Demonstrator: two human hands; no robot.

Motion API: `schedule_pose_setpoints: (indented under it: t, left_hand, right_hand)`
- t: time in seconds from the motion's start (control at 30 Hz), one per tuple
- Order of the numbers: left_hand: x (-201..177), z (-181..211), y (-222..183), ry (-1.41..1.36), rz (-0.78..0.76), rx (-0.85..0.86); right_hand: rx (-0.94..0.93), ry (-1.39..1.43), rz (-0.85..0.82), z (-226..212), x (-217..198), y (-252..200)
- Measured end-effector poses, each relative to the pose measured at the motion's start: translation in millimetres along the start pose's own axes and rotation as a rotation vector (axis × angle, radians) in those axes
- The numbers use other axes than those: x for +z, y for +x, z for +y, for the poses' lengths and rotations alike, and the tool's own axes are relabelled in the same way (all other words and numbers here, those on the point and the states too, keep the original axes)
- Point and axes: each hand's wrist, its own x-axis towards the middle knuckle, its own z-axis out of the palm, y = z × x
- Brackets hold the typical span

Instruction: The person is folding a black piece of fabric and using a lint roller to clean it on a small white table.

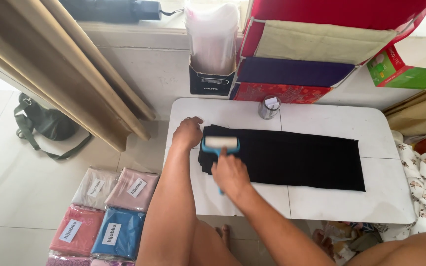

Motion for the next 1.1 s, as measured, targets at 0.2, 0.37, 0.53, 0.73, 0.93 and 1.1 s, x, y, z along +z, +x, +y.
schedule_pose_setpoints:
  t: [0.2, 0.37, 0.53, 0.73, 0.93, 1.1]
  left_hand:
    - [19.4, 3.6, 4.6, 0.072, 0.080, 0.017]
    - [53.0, -41.2, 37.6, 0.078, 0.115, 0.338]
    - [28.3, 12.0, 17.1, 0.187, -0.095, 0.252]
    - [51.3, 42.7, 28.1, 0.221, -0.124, 0.156]
    - [87.4, 46.6, 53.2, 0.445, -0.199, 0.168]
    - [102.1, 31.9, 60.3, 0.547, -0.232, 0.202]
  right_hand:
    - [-0.065, -0.046, 0.004, 13.4, 23.7, -70.1]
    - [-0.026, 0.073, 0.063, 49.6, -27.6, -70.1]
    - [0.087, 0.006, 0.250, 140.3, -155.3, -95.1]
    - [0.082, -0.156, 1.021, 247.8, -281.2, -96.6]
    - [0.417, -0.230, 0.742, 348.8, -327.4, -16.0]
    - [0.454, -0.587, 0.692, 334.1, -330.4, 0.6]
